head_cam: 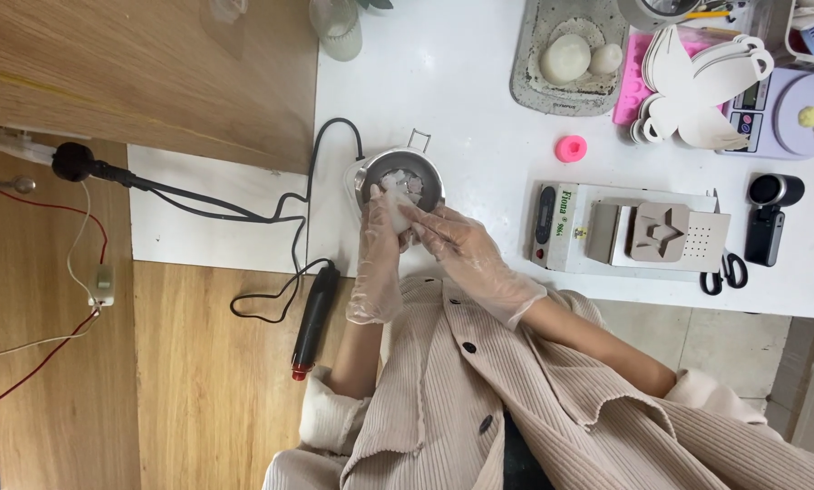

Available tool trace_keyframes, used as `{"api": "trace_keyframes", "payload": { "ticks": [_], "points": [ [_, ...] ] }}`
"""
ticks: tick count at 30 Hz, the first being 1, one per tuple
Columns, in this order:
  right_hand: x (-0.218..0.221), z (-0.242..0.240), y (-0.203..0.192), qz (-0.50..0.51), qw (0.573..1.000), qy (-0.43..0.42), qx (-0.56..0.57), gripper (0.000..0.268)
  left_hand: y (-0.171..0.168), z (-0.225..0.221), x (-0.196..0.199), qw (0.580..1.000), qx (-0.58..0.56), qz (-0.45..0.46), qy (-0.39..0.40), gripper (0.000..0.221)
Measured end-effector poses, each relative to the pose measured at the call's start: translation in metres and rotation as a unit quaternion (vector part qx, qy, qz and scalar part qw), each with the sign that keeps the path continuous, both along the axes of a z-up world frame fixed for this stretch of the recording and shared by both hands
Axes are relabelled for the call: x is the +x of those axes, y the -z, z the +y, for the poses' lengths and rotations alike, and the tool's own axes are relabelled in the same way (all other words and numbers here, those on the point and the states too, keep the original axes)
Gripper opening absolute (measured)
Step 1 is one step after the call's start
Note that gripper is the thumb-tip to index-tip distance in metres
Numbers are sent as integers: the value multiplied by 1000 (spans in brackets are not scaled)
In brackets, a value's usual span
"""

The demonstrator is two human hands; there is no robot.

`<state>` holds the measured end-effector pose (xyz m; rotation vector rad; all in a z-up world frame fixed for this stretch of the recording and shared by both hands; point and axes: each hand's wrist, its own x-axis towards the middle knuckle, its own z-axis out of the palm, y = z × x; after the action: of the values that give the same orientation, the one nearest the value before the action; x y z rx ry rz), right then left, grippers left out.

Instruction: Preparing and melting wax, selecting silicone molds, and organizing supplies for candle making.

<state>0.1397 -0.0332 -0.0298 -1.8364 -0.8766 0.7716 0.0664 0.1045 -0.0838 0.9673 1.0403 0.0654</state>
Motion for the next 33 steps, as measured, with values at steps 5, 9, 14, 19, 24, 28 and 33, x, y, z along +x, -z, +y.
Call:
{"api": "trace_keyframes", "payload": {
  "ticks": [5,9,14,19,24,28,33],
  "points": [
    [-3,6,-4,36,999,32,-22,47,-42,5,7,996,22,84,4,66],
    [-1,3,-2,55,996,65,27,43,-44,7,9,992,9,126,-4,64],
    [1,7,3,37,999,20,-13,43,-34,2,4,998,19,65,2,64],
    [0,13,9,153,987,43,19,44,-22,3,5,999,8,27,-15,63],
    [2,12,6,137,988,67,-3,45,-10,4,1,997,26,78,10,67],
    [7,14,8,113,991,47,-44,45,-6,1,-7,998,33,46,13,67],
    [9,13,0,122,990,73,2,43,-30,4,-3,1000,21,16,-4,63]
  ]
}}
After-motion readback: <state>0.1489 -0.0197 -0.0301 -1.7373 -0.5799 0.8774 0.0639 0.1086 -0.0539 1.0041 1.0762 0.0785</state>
